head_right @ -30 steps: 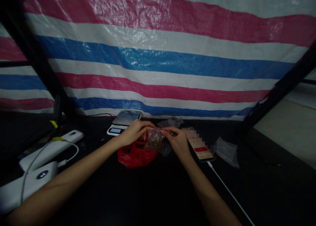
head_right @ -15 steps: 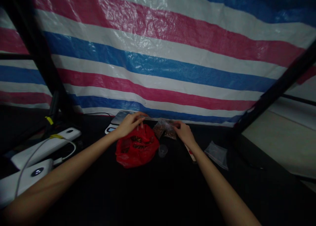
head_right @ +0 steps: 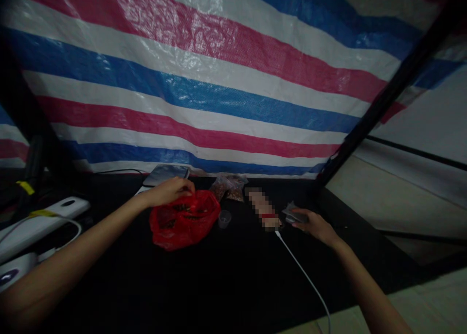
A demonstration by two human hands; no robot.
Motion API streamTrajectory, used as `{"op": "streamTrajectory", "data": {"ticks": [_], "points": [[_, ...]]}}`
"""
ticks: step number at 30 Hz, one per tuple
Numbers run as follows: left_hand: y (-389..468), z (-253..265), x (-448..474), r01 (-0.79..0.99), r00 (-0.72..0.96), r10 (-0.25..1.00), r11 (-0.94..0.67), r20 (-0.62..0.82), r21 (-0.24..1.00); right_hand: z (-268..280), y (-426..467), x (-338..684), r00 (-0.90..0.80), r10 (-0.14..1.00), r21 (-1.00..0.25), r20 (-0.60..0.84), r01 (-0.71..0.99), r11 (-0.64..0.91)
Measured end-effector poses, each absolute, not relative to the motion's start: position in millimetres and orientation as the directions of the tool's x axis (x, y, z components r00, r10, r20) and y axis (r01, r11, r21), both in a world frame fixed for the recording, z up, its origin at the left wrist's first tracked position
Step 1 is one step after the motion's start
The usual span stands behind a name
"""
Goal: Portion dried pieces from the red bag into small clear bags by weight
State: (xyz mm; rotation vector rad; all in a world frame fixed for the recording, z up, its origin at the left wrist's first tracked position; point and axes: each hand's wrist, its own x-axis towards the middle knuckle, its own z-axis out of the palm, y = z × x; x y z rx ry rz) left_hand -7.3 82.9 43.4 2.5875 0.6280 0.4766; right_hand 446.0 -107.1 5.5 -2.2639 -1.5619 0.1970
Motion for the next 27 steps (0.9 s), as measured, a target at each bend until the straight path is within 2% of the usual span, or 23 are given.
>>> {"op": "streamTrajectory", "data": {"ticks": [5, 9, 11, 14, 16, 18, 20, 22, 25, 27], "points": [[80.4, 58.0, -12.2, 0.333, 0.812, 0.512, -0.8, 0.279, 0.5, 9.2, -103.9, 445.5, 0.284, 0.956, -0.464, -0.07, 0.839, -0.283], [78.1, 64.6, -13.1, 0.357, 0.742, 0.558, -0.799, 0.372, 0.484, 14.9, -98.5, 450.8, 0.273, 0.959, -0.497, -0.081, 0.823, -0.277], [75.2, 68.1, -11.0, 0.354, 0.696, 0.566, -0.806, 0.442, 0.475, 22.9, -92.6, 442.9, 0.338, 0.941, -0.479, -0.005, 0.825, -0.299], [64.5, 76.4, -4.6, 0.318, 0.662, 0.563, -0.809, 0.496, 0.495, 44.4, -75.9, 401.6, 0.35, 0.907, -0.445, 0.235, 0.868, -0.22], [53.3, 82.0, 1.9, 0.268, 0.692, 0.549, -0.798, 0.468, 0.539, 61.6, -61.2, 353.6, 0.212, 0.873, -0.394, 0.439, 0.919, -0.025], [42.0, 84.4, 9.5, 0.212, 0.725, 0.536, -0.771, 0.433, 0.6, 76.8, -46.5, 295.9, 0.037, 0.822, -0.293, 0.569, 0.943, 0.16], [35.0, 81.7, 17.1, 0.153, 0.712, 0.553, -0.723, 0.432, 0.674, 86.9, -33.5, 238.8, -0.133, 0.779, -0.163, 0.612, 0.943, 0.289], [35.2, 75.4, 22.6, 0.094, 0.634, 0.615, -0.663, 0.468, 0.743, 91.3, -22.8, 192.5, -0.242, 0.746, -0.083, 0.621, 0.925, 0.37], [45.5, 67.3, 23.8, 0.027, 0.493, 0.699, -0.607, 0.518, 0.794, 90.2, -10.6, 154.0, -0.262, 0.698, -0.096, 0.666, 0.898, 0.429], [53.0, 66.8, 20.7, -0.001, 0.455, 0.718, -0.591, 0.526, 0.807, 87.6, -5.2, 146.8, -0.253, 0.687, -0.129, 0.681, 0.882, 0.453]]}}
